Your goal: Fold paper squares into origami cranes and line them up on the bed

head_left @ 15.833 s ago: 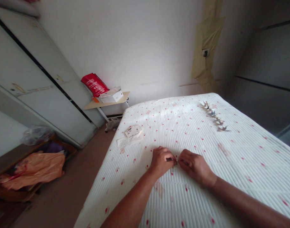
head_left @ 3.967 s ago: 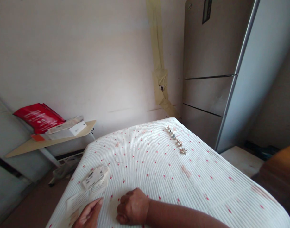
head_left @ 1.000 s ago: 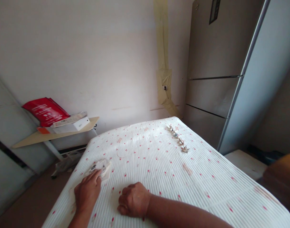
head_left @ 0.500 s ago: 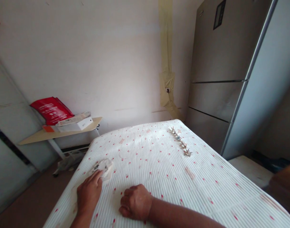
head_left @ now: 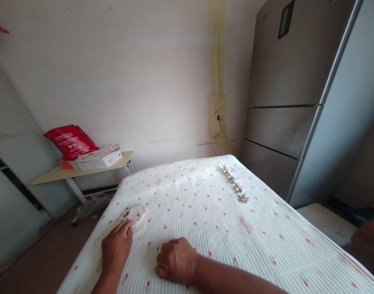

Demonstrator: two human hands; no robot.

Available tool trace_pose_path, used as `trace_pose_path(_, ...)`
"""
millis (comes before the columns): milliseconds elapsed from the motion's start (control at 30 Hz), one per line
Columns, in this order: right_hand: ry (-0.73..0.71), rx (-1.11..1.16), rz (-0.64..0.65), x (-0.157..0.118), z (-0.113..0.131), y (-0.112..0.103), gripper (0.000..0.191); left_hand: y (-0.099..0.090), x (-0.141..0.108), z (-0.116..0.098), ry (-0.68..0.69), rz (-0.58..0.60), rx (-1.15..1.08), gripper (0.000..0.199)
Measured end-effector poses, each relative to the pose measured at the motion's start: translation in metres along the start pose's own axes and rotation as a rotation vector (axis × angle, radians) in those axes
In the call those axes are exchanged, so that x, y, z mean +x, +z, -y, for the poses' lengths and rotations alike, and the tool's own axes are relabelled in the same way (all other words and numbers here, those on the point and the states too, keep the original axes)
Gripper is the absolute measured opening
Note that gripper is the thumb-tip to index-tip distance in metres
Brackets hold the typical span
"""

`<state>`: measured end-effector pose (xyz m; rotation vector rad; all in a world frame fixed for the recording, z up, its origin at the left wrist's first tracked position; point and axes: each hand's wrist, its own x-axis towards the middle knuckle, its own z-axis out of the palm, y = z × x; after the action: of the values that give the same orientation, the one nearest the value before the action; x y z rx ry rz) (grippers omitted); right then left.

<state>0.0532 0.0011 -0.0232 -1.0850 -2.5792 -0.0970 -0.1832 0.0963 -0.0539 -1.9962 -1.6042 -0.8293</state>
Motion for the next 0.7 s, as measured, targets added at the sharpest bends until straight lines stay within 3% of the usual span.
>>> trace_pose_path(533,-0.013,0.036,0.011,-0.001,-0.002,0.002,0.024,-0.005,0.001,-0.001,0.013,-0.091,-0.041,0.035)
trace_pose_path(700,-0.03,0.05,0.003,-0.002,-0.002,0.002,0.024,-0.015,0.003,-0.009,-0.032,-0.075,-0.068,0.032)
